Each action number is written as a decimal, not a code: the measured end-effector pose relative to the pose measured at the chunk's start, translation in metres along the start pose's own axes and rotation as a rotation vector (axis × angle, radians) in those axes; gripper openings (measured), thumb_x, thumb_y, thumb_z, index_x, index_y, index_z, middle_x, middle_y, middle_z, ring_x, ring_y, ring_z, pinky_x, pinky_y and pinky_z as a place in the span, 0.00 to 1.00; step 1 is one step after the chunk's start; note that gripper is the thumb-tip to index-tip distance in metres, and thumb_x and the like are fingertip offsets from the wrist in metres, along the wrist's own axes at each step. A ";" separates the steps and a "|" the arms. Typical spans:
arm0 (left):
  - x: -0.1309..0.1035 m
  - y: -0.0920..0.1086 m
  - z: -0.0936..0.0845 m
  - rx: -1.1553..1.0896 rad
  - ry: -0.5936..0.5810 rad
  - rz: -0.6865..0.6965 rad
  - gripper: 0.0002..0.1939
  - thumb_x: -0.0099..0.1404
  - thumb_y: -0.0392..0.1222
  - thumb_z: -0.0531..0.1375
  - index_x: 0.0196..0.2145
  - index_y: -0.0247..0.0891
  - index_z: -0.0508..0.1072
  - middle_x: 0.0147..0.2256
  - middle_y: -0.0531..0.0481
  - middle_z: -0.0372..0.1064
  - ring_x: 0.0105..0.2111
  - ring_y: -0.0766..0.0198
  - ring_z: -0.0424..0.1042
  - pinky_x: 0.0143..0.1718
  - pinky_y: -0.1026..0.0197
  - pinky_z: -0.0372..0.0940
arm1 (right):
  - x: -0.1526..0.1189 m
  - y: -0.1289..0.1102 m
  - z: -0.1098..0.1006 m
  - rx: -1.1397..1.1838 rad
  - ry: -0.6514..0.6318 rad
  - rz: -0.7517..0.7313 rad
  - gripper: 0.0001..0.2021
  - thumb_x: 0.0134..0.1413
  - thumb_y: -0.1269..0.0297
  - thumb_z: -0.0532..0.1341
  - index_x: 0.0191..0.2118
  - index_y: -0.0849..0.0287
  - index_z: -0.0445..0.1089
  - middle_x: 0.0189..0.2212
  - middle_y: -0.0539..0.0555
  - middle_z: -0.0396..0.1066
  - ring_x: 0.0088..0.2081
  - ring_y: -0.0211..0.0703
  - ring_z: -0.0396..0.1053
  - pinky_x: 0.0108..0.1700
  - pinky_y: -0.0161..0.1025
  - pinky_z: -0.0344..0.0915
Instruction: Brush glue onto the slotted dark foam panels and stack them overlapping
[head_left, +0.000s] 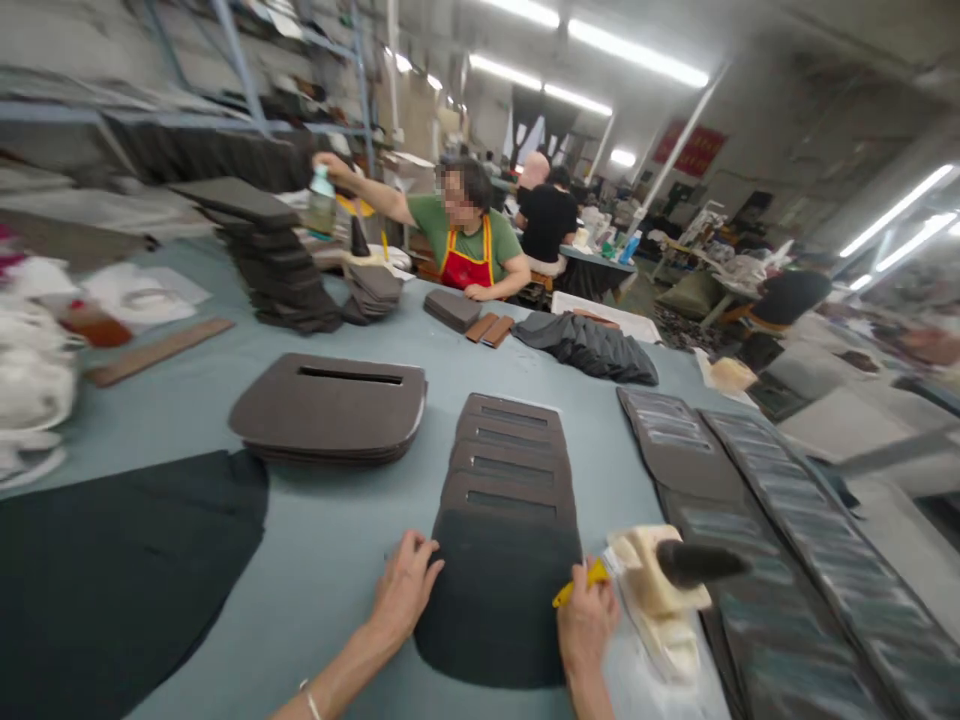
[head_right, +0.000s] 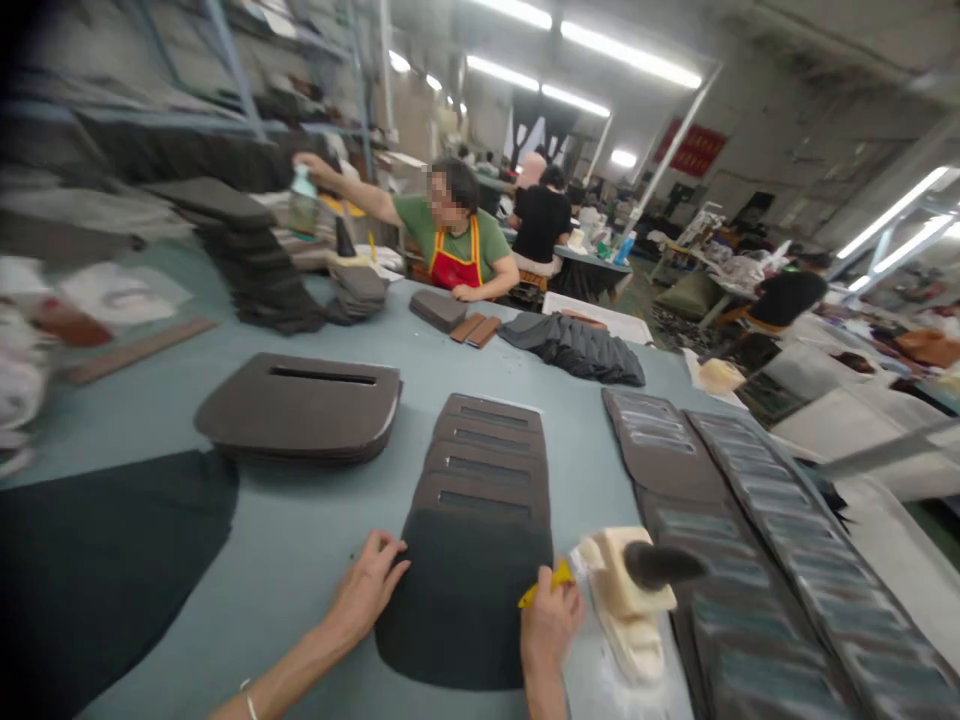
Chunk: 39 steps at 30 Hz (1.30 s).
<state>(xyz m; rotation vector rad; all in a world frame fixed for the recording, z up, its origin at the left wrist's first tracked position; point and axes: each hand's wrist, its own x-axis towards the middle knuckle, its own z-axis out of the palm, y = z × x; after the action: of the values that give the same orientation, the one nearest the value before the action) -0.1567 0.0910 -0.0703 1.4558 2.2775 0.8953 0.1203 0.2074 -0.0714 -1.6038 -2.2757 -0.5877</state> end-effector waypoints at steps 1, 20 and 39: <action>0.004 0.001 -0.008 0.002 0.047 0.016 0.13 0.65 0.44 0.50 0.43 0.41 0.70 0.42 0.45 0.63 0.40 0.58 0.70 0.43 0.53 0.68 | 0.007 -0.003 0.000 0.012 0.037 -0.026 0.10 0.55 0.73 0.52 0.38 0.56 0.69 0.26 0.58 0.67 0.37 0.54 0.66 0.38 0.46 0.59; 0.116 -0.112 -0.201 0.367 0.487 -0.017 0.18 0.62 0.45 0.56 0.50 0.45 0.69 0.47 0.42 0.66 0.46 0.51 0.64 0.48 0.46 0.62 | 0.254 -0.486 -0.155 1.534 -0.501 -0.299 0.11 0.53 0.58 0.56 0.36 0.60 0.69 0.24 0.46 0.68 0.24 0.35 0.64 0.29 0.32 0.62; 0.122 -0.128 -0.197 0.346 0.408 -0.004 0.20 0.63 0.53 0.54 0.52 0.49 0.70 0.52 0.40 0.65 0.50 0.45 0.61 0.47 0.42 0.57 | 0.328 -0.363 -0.068 0.869 -0.087 0.445 0.20 0.52 0.52 0.53 0.21 0.61 0.72 0.17 0.55 0.71 0.27 0.48 0.71 0.37 0.39 0.62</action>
<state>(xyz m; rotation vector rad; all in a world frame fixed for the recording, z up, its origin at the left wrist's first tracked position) -0.4094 0.0949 0.0082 1.5102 2.8523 0.8979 -0.3316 0.3368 0.0813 -1.5574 -1.7168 0.5240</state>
